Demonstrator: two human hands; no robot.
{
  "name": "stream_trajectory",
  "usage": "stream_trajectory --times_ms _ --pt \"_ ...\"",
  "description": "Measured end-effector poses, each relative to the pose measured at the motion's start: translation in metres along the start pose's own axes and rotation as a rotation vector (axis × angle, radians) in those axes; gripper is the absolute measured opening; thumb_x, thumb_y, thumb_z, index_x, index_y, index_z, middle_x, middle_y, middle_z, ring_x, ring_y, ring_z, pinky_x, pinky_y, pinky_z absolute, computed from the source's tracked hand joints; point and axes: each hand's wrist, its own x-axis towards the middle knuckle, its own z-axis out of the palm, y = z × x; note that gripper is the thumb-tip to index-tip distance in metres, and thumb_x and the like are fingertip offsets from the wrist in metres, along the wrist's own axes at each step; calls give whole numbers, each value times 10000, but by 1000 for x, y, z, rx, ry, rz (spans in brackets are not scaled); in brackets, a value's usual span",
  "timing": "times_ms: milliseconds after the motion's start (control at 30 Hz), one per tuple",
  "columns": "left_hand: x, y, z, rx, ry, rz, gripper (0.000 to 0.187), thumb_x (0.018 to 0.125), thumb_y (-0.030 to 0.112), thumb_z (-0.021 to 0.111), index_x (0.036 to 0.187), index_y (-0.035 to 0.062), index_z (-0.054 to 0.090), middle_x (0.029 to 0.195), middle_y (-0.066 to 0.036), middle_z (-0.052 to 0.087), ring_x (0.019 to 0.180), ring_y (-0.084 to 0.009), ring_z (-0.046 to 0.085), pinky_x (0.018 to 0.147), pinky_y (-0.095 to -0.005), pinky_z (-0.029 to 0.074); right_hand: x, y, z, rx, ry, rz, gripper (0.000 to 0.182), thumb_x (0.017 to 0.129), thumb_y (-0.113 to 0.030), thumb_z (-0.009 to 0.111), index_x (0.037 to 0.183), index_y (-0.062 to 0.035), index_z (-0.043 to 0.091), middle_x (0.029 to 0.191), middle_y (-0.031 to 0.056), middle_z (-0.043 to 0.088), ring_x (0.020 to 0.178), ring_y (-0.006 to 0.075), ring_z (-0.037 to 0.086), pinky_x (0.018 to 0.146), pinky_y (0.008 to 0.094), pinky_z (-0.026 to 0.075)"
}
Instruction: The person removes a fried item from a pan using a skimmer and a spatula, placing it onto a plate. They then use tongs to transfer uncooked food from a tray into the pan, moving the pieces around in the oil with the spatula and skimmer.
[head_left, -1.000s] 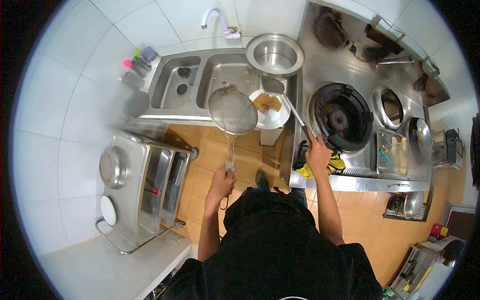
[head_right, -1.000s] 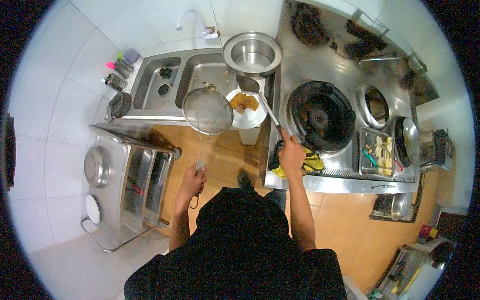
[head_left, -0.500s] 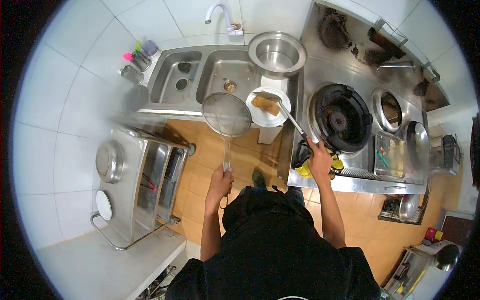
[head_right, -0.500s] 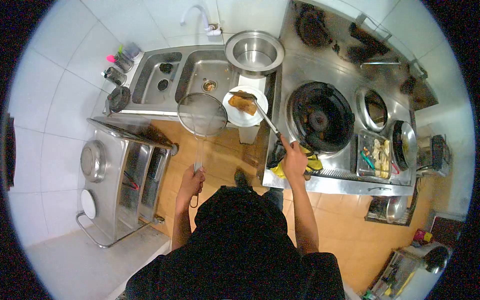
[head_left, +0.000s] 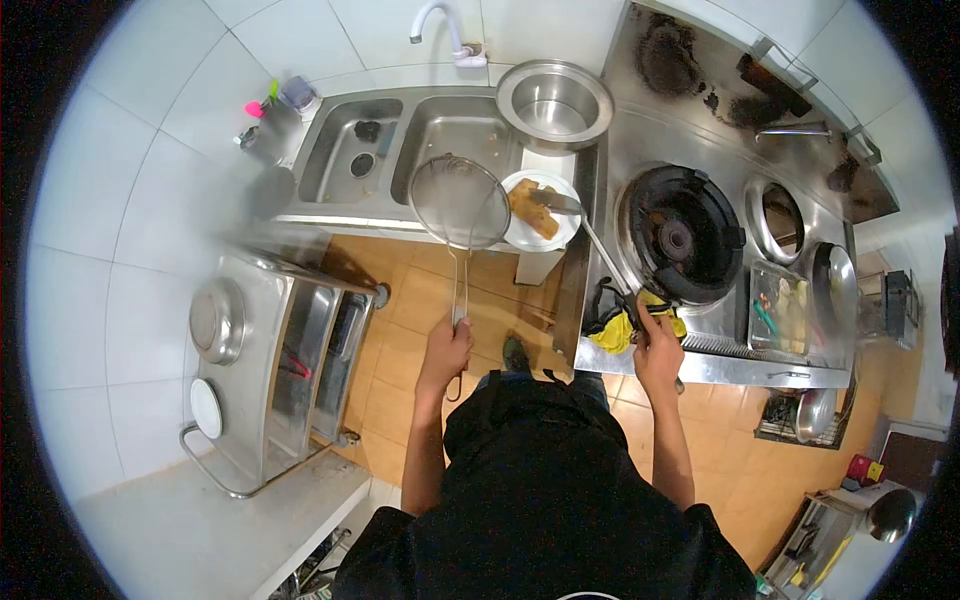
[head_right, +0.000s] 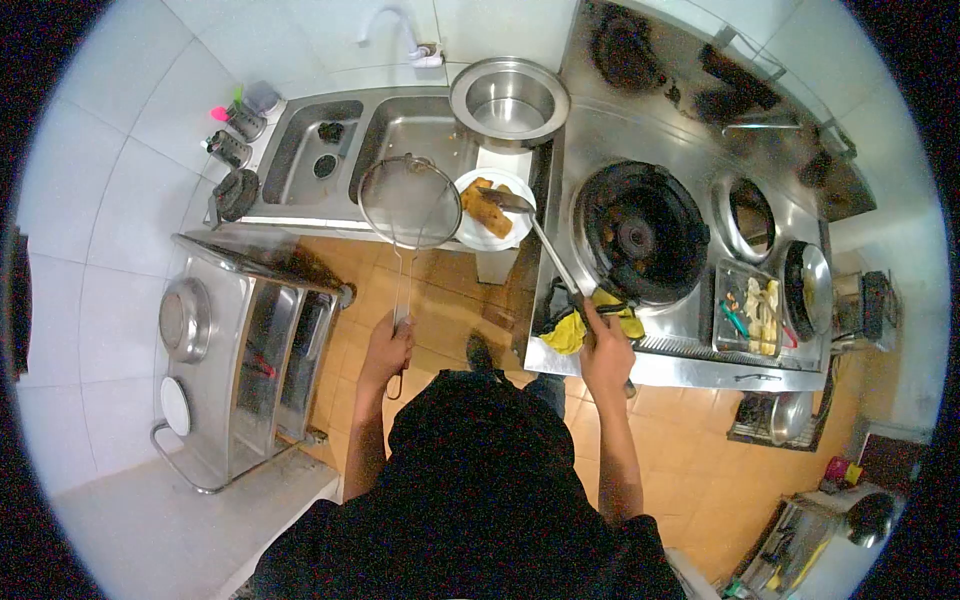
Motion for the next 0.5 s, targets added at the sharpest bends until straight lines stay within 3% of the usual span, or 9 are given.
stream_trajectory --times_ms 67,133,167,367,433,467,500 --pt "8 0 3 45 2 8 178 1032 234 465 953 77 491 597 25 411 430 -92 387 387 -276 347 -8 -6 -6 31 -27 28 664 753 8 646 1360 -258 599 991 130 604 825 353 639 713 428 537" --pt "24 -15 10 92 19 141 172 1033 219 462 948 72 490 619 21 431 451 -86 398 391 -277 347 -17 -5 -2 -29 -27 18 661 747 28 630 1348 -247 611 973 118 604 827 336 643 692 419 532" --pt "28 -15 14 94 12 143 172 1033 219 462 948 72 490 619 21 431 451 -86 398 391 -277 347 -18 -5 3 36 44 -46 663 731 51 621 1328 -237 628 934 108 598 812 322 642 680 419 528" --pt "60 -35 39 149 27 100 162 1029 194 473 962 49 501 652 -2 476 521 -96 454 413 -283 358 -16 -9 16 -35 14 -58 599 748 57 615 1289 -198 657 877 114 582 782 311 626 661 409 512" --pt "76 -54 48 240 132 311 163 1022 186 489 989 28 513 665 -23 502 545 -121 484 448 -314 385 -15 -8 15 -56 12 -66 604 744 56 614 1290 -200 656 867 115 575 774 312 622 655 413 511" --pt "74 -50 53 240 131 311 163 1022 186 489 989 28 513 665 -23 502 545 -121 484 448 -314 385 -14 -7 15 -65 11 -74 611 742 54 613 1295 -202 653 865 118 573 773 314 622 654 416 511" --pt "71 -41 59 180 147 284 237 1015 207 496 923 -10 527 651 -105 530 569 -225 523 511 -384 401 -14 -7 14 -74 9 -84 617 739 52 612 1299 -205 649 863 120 570 772 316 622 654 419 511"
